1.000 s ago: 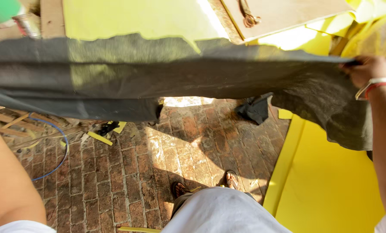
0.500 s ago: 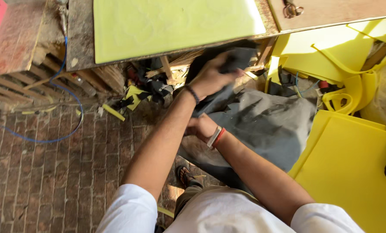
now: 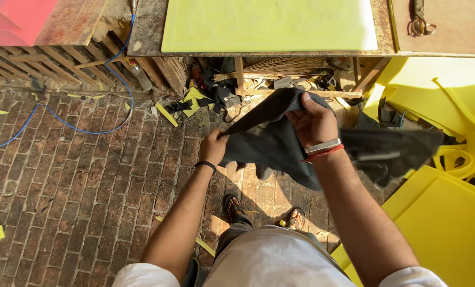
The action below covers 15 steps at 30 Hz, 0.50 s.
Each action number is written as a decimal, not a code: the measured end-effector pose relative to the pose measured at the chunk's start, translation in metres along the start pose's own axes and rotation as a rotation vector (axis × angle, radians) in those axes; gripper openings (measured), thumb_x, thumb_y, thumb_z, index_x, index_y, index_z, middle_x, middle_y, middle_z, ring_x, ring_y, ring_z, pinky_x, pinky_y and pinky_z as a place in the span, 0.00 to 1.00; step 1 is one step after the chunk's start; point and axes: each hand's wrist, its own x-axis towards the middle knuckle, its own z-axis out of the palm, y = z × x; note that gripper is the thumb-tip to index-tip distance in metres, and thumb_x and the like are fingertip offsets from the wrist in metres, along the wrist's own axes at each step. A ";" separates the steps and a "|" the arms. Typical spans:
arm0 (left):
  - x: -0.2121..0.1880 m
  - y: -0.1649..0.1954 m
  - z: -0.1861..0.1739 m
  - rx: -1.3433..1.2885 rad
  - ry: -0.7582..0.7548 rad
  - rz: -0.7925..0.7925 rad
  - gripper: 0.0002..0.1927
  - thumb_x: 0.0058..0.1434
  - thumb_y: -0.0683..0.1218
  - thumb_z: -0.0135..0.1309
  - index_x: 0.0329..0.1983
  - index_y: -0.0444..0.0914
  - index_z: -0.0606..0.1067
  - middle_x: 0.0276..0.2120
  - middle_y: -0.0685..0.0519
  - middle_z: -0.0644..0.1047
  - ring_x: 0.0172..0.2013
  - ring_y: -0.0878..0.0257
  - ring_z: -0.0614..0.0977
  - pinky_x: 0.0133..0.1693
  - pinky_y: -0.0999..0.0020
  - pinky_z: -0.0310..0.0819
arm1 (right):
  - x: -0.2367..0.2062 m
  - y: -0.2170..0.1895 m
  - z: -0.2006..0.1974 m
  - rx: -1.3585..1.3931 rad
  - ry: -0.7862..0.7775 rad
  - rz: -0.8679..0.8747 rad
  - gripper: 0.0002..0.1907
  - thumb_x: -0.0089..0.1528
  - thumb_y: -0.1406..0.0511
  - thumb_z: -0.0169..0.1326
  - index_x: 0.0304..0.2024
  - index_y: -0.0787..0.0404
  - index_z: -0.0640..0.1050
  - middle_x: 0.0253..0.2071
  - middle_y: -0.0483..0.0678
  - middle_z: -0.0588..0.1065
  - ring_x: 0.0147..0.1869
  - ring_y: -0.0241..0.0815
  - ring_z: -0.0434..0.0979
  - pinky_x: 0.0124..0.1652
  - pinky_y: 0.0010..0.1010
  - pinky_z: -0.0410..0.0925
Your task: The person sprays adhesive onto a yellow foam sheet using a spray gun, then places and smooths a brown fabric layer over it. Later, the person lays a large black fabric sheet over the foam, smooths it, and trims the excess with scissors.
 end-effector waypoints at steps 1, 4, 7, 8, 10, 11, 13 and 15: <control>0.000 -0.001 -0.010 -0.104 0.053 -0.087 0.13 0.67 0.46 0.53 0.53 0.39 0.77 0.45 0.45 0.81 0.44 0.52 0.83 0.40 0.60 0.77 | -0.001 -0.002 0.000 -0.008 0.001 -0.015 0.09 0.68 0.63 0.53 0.45 0.61 0.80 0.44 0.48 0.82 0.51 0.46 0.82 0.59 0.43 0.70; 0.005 0.034 -0.050 -0.284 0.259 -0.029 0.12 0.67 0.41 0.47 0.52 0.38 0.75 0.43 0.48 0.80 0.40 0.57 0.82 0.37 0.64 0.77 | -0.002 -0.005 -0.011 0.029 0.090 -0.065 0.09 0.67 0.64 0.52 0.45 0.63 0.78 0.44 0.50 0.81 0.50 0.48 0.82 0.59 0.45 0.71; -0.009 0.094 -0.120 -0.131 0.347 0.564 0.05 0.69 0.40 0.56 0.47 0.36 0.76 0.35 0.51 0.82 0.35 0.65 0.83 0.37 0.69 0.76 | 0.004 -0.002 -0.035 0.170 0.326 -0.019 0.12 0.63 0.63 0.48 0.45 0.63 0.75 0.43 0.53 0.81 0.47 0.51 0.82 0.54 0.46 0.73; -0.017 0.116 -0.140 -0.103 0.329 0.702 0.04 0.67 0.40 0.60 0.44 0.36 0.78 0.33 0.52 0.82 0.33 0.64 0.83 0.35 0.69 0.76 | 0.010 0.002 -0.047 0.204 0.394 0.053 0.16 0.62 0.61 0.46 0.46 0.63 0.76 0.43 0.54 0.80 0.45 0.51 0.82 0.51 0.46 0.73; -0.037 0.154 -0.179 -0.018 0.294 0.957 0.05 0.65 0.39 0.64 0.41 0.36 0.79 0.34 0.52 0.82 0.34 0.61 0.84 0.36 0.68 0.76 | 0.020 0.019 -0.072 0.240 0.438 0.165 0.16 0.62 0.58 0.47 0.47 0.61 0.74 0.46 0.54 0.79 0.46 0.52 0.81 0.50 0.48 0.74; -0.046 0.170 -0.195 0.037 0.278 1.074 0.05 0.63 0.38 0.64 0.40 0.36 0.79 0.36 0.50 0.81 0.37 0.59 0.85 0.39 0.66 0.77 | 0.029 0.033 -0.083 0.241 0.414 0.202 0.14 0.64 0.58 0.48 0.47 0.59 0.72 0.48 0.53 0.78 0.48 0.52 0.81 0.51 0.49 0.74; -0.064 0.193 -0.223 0.249 0.346 1.106 0.08 0.59 0.36 0.69 0.40 0.38 0.83 0.27 0.54 0.80 0.28 0.62 0.82 0.32 0.67 0.72 | 0.046 0.063 -0.102 0.303 0.411 0.244 0.14 0.65 0.59 0.51 0.50 0.58 0.72 0.52 0.53 0.78 0.53 0.54 0.81 0.54 0.50 0.75; -0.077 0.202 -0.252 0.455 0.404 1.163 0.11 0.59 0.33 0.68 0.40 0.42 0.85 0.25 0.57 0.80 0.28 0.65 0.81 0.36 0.66 0.73 | 0.057 0.088 -0.118 0.426 0.463 0.248 0.17 0.66 0.63 0.54 0.56 0.62 0.76 0.57 0.54 0.79 0.59 0.57 0.82 0.58 0.50 0.77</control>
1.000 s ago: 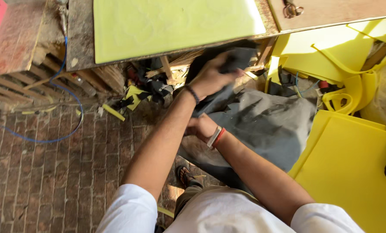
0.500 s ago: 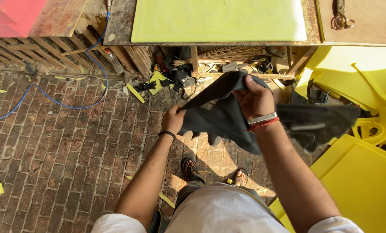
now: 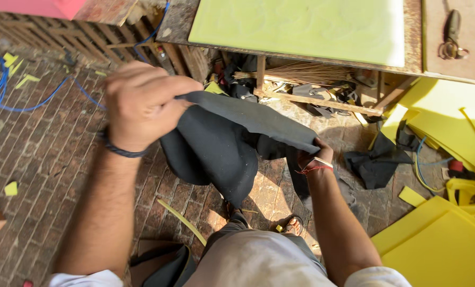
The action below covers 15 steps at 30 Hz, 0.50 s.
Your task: The person sprays adhesive onto a yellow foam sheet using a spray gun, then places and smooths a brown fabric layer over it. Later, the person lays a large black fabric sheet over the foam, smooths it, and trims the excess with scissors.
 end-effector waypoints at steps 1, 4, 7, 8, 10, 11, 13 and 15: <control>-0.002 -0.003 -0.015 0.017 -0.002 0.024 0.11 0.60 0.33 0.68 0.41 0.41 0.84 0.27 0.56 0.79 0.30 0.63 0.82 0.37 0.65 0.75 | 0.005 -0.001 -0.006 0.006 0.019 0.003 0.19 0.65 0.61 0.53 0.56 0.64 0.75 0.58 0.56 0.78 0.60 0.59 0.81 0.59 0.53 0.75; -0.030 -0.018 -0.064 0.082 -0.053 -0.115 0.12 0.57 0.30 0.65 0.42 0.36 0.83 0.32 0.50 0.81 0.31 0.61 0.81 0.35 0.68 0.74 | 0.016 -0.004 -0.015 0.051 0.038 -0.027 0.24 0.60 0.58 0.51 0.55 0.65 0.75 0.60 0.60 0.76 0.63 0.64 0.76 0.61 0.61 0.67; -0.072 -0.047 -0.104 0.056 -0.045 -0.292 0.10 0.66 0.28 0.62 0.47 0.32 0.81 0.39 0.46 0.82 0.39 0.62 0.84 0.42 0.74 0.76 | 0.024 -0.018 -0.016 -0.054 0.183 -0.066 0.23 0.57 0.58 0.50 0.54 0.58 0.73 0.62 0.57 0.73 0.64 0.62 0.71 0.62 0.62 0.59; -0.086 -0.060 -0.116 0.040 -0.020 -0.353 0.10 0.68 0.29 0.61 0.49 0.32 0.81 0.41 0.47 0.82 0.42 0.63 0.84 0.45 0.75 0.76 | 0.027 -0.021 -0.012 -0.100 0.212 -0.076 0.23 0.57 0.60 0.50 0.55 0.57 0.73 0.62 0.57 0.73 0.63 0.61 0.72 0.60 0.60 0.60; -0.125 -0.073 -0.142 -0.030 0.067 -0.520 0.08 0.70 0.32 0.60 0.51 0.31 0.80 0.45 0.48 0.82 0.44 0.65 0.82 0.49 0.76 0.75 | 0.025 -0.036 -0.010 -0.230 0.263 -0.150 0.24 0.57 0.63 0.50 0.57 0.56 0.72 0.62 0.57 0.73 0.59 0.59 0.73 0.56 0.57 0.62; -0.140 -0.086 -0.150 -0.079 0.115 -0.607 0.07 0.72 0.33 0.60 0.51 0.32 0.80 0.45 0.49 0.82 0.43 0.66 0.81 0.49 0.76 0.74 | 0.025 -0.042 -0.004 -0.307 0.274 -0.199 0.25 0.57 0.65 0.50 0.59 0.55 0.72 0.61 0.57 0.73 0.57 0.57 0.74 0.55 0.55 0.63; -0.167 -0.115 -0.166 -0.183 0.210 -0.754 0.05 0.74 0.36 0.62 0.51 0.32 0.80 0.43 0.52 0.81 0.42 0.68 0.80 0.49 0.77 0.74 | 0.022 -0.054 0.013 -0.476 0.265 -0.320 0.28 0.56 0.68 0.50 0.61 0.54 0.71 0.61 0.57 0.73 0.53 0.55 0.75 0.51 0.52 0.65; -0.191 -0.140 -0.182 -0.166 0.218 -0.758 0.04 0.78 0.37 0.62 0.52 0.32 0.79 0.43 0.52 0.81 0.41 0.68 0.80 0.49 0.77 0.74 | 0.022 -0.055 0.033 -0.683 0.199 -0.379 0.31 0.56 0.71 0.51 0.63 0.53 0.70 0.61 0.57 0.74 0.50 0.52 0.76 0.47 0.48 0.67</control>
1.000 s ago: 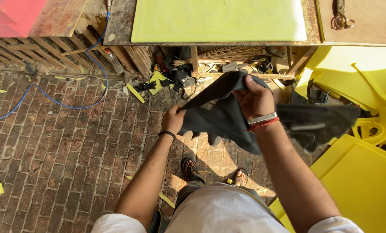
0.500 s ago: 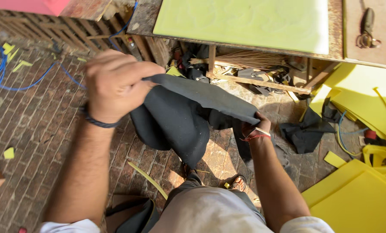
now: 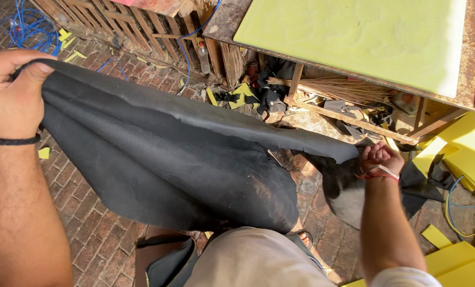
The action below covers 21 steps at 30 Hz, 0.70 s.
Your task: The person sprays adhesive onto a yellow foam sheet using a spray gun, then places and smooths a brown fabric layer over it. Later, the person lays a large black fabric sheet over the foam, smooths it, and trims the excess with scissors.
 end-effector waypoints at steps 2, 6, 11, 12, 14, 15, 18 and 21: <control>0.002 -0.026 -0.019 0.131 -0.025 0.117 0.04 0.81 0.37 0.58 0.54 0.30 0.78 0.46 0.50 0.79 0.44 0.67 0.78 0.51 0.76 0.73 | -0.005 0.005 0.021 -0.220 -0.130 -0.036 0.34 0.56 0.74 0.51 0.65 0.52 0.70 0.60 0.57 0.74 0.46 0.49 0.77 0.43 0.45 0.69; 0.031 -0.055 -0.035 0.281 -0.051 0.218 0.09 0.82 0.39 0.43 0.56 0.31 0.74 0.48 0.51 0.75 0.49 0.67 0.77 0.56 0.77 0.71 | -0.026 0.081 0.062 -0.693 -0.447 -0.096 0.41 0.55 0.81 0.51 0.70 0.50 0.68 0.60 0.57 0.74 0.39 0.44 0.79 0.36 0.38 0.73; 0.052 -0.048 -0.038 0.247 -0.072 0.235 0.10 0.81 0.40 0.42 0.55 0.32 0.73 0.49 0.52 0.75 0.49 0.66 0.78 0.56 0.75 0.72 | -0.032 0.124 0.072 -1.154 -0.297 -0.753 0.48 0.45 0.73 0.68 0.68 0.53 0.65 0.58 0.60 0.67 0.53 0.60 0.75 0.52 0.43 0.71; 0.052 -0.045 -0.041 0.237 -0.070 0.221 0.09 0.81 0.41 0.43 0.54 0.32 0.74 0.48 0.52 0.76 0.49 0.66 0.78 0.56 0.75 0.73 | -0.028 0.123 0.074 -1.165 -0.163 -0.731 0.42 0.49 0.73 0.63 0.66 0.53 0.68 0.62 0.58 0.67 0.54 0.61 0.75 0.51 0.46 0.71; 0.055 -0.042 -0.048 0.114 -0.006 0.076 0.09 0.80 0.42 0.45 0.53 0.35 0.76 0.46 0.56 0.77 0.47 0.69 0.79 0.54 0.76 0.75 | -0.020 0.119 0.077 -1.214 0.100 -0.652 0.28 0.57 0.71 0.58 0.61 0.52 0.75 0.62 0.56 0.70 0.54 0.61 0.76 0.51 0.48 0.71; 0.056 -0.042 -0.050 0.044 0.022 0.008 0.09 0.80 0.43 0.46 0.52 0.37 0.77 0.45 0.58 0.77 0.46 0.71 0.80 0.53 0.77 0.76 | -0.013 0.110 0.075 -1.253 0.227 -0.595 0.20 0.61 0.68 0.58 0.56 0.51 0.79 0.58 0.57 0.72 0.53 0.59 0.77 0.51 0.47 0.71; 0.068 -0.049 -0.049 -0.047 -0.002 -0.094 0.07 0.80 0.45 0.50 0.51 0.39 0.78 0.43 0.61 0.78 0.45 0.74 0.80 0.52 0.79 0.77 | 0.007 0.086 0.056 -1.030 0.157 -0.395 0.14 0.68 0.69 0.51 0.52 0.56 0.84 0.48 0.52 0.81 0.47 0.47 0.84 0.48 0.36 0.76; 0.081 -0.054 -0.039 0.167 -0.182 -0.014 0.07 0.77 0.44 0.58 0.51 0.37 0.76 0.45 0.55 0.79 0.45 0.71 0.81 0.52 0.77 0.76 | 0.036 0.042 0.034 -0.373 0.358 -0.357 0.15 0.64 0.74 0.44 0.52 0.64 0.74 0.46 0.54 0.78 0.40 0.50 0.81 0.38 0.42 0.74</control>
